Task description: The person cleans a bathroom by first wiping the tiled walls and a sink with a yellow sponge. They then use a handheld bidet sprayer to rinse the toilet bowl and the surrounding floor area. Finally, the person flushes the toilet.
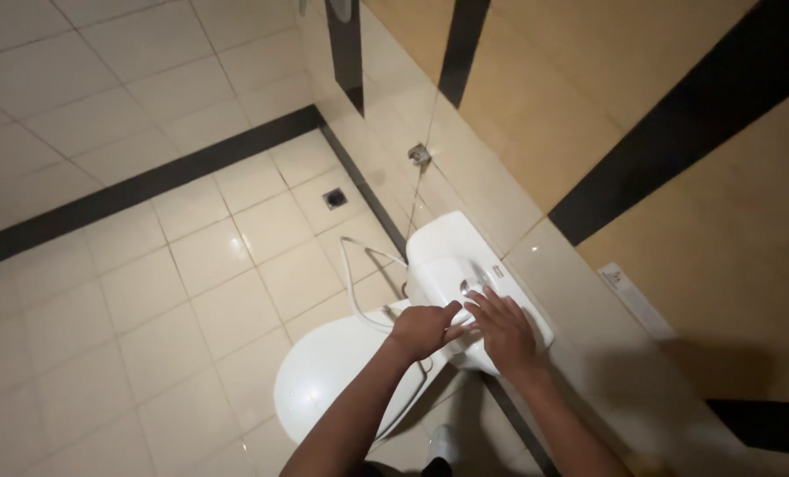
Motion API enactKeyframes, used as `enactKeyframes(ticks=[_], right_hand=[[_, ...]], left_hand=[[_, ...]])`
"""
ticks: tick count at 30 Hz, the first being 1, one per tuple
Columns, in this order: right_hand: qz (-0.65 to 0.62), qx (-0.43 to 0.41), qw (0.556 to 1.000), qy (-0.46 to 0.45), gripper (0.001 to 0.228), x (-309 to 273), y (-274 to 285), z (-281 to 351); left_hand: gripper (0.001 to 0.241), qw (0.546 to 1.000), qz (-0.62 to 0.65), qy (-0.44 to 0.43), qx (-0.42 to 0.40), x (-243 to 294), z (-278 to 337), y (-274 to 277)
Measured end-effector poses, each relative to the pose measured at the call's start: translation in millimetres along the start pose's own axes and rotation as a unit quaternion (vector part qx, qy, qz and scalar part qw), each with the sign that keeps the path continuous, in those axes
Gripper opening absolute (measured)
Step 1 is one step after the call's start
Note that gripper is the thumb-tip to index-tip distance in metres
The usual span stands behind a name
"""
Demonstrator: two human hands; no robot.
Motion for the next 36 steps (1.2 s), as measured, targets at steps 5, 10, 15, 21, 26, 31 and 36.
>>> enactKeyframes(ticks=[5,10,15,21,26,31,36], right_hand=[[0.021,0.008,1.000,-0.001,0.037,15.1,28.8,-3.4],[0.036,0.011,0.999,-0.006,0.037,29.5,46.7,-3.4],[0.019,0.014,1.000,-0.005,0.040,36.4,50.9,-7.6],[-0.021,0.028,0.999,0.007,0.035,32.1,42.7,-25.2],[-0.040,0.045,0.997,0.043,0.037,17.3,38.5,-48.2],[-0.070,0.062,0.994,0.061,0.036,16.0,10.8,-55.7],[-0.092,0.070,0.989,0.094,0.036,10.6,-1.6,-66.8]], left_hand=[[0.053,1.000,0.001,-0.007,-0.012,22.0,-24.1,-2.7],[0.052,0.999,0.003,-0.043,0.011,37.9,-41.3,-3.6],[0.049,0.999,-0.033,-0.040,0.014,39.3,-53.2,-4.4],[0.049,0.999,-0.037,0.000,0.000,37.0,-48.9,23.4],[0.048,0.996,-0.077,0.018,0.034,17.3,-44.0,35.8],[0.049,0.993,-0.080,0.065,0.049,12.2,-28.6,49.0],[0.048,0.987,-0.097,0.109,0.065,16.7,-13.1,66.1]])
Point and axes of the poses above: each hand's wrist, its own z-axis away from the middle knuckle, its own y-axis out of the back of the hand, x = y × z, the point moved 4 cm from there along -z, towards the middle knuckle, and after that the axes turned 7 degrees about x, right-handed, at the moved point
